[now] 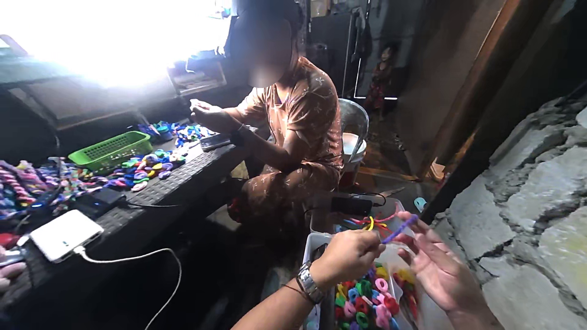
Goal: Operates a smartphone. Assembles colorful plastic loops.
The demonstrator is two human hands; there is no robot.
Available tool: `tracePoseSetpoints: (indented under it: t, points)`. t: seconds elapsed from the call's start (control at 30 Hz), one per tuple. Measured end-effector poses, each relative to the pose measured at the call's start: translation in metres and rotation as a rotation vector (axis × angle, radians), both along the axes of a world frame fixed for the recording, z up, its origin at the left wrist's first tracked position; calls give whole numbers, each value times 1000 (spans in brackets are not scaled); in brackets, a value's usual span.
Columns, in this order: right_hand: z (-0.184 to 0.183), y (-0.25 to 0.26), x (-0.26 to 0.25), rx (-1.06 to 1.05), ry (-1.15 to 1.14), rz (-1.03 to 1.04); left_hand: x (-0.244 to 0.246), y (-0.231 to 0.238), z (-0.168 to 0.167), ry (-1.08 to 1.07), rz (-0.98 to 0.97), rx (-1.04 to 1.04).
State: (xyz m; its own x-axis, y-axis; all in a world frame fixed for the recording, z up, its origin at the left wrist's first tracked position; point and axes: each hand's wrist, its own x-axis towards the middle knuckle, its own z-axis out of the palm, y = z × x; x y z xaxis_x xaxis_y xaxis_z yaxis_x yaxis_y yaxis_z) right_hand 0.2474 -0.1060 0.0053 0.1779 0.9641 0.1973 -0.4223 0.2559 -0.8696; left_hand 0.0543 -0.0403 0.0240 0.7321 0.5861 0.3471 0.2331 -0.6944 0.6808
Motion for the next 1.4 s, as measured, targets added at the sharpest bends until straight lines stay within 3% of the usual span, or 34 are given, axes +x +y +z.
tracePoseSetpoints:
  t: [0.1, 0.27, 0.5, 0.67, 0.87, 0.93, 1.07, 1.1, 1.23, 1.3, 1.4]
  points:
    - [-2, 5, 6, -57, 288, 73, -2, -1, 0, 59, -10, 11]
    - [6, 9, 4, -82, 431, -84, 0, 0, 0, 23, -42, 81]
    - [10, 9, -3, -160, 366, -296, 1, -4, -1, 77, -60, 124]
    - [9, 11, -2, -38, 170, -432, -5, 0, 5, 150, -87, -39]
    - [5, 13, 10, 4, 141, -388, -8, 5, 0, -45, -6, -156]
    - [2, 16, 12, 117, -10, -441, -8, 5, 3, -138, 25, -267]
    - [-13, 28, 19, 445, -994, -917, -9, 6, 5, -348, 24, -530]
    - [-11, 32, 19, 409, -1049, -892, -9, 6, 5, -388, 16, -538]
    - [-1, 56, 18, 289, -880, -655, -4, 7, 2, -551, 66, -482]
    - [-5, 68, 20, 233, -965, -623, -2, 8, 1, -621, 144, -494]
    - [-5, 78, 27, -68, -1223, -495, -1, 10, 0, -623, 307, -479]
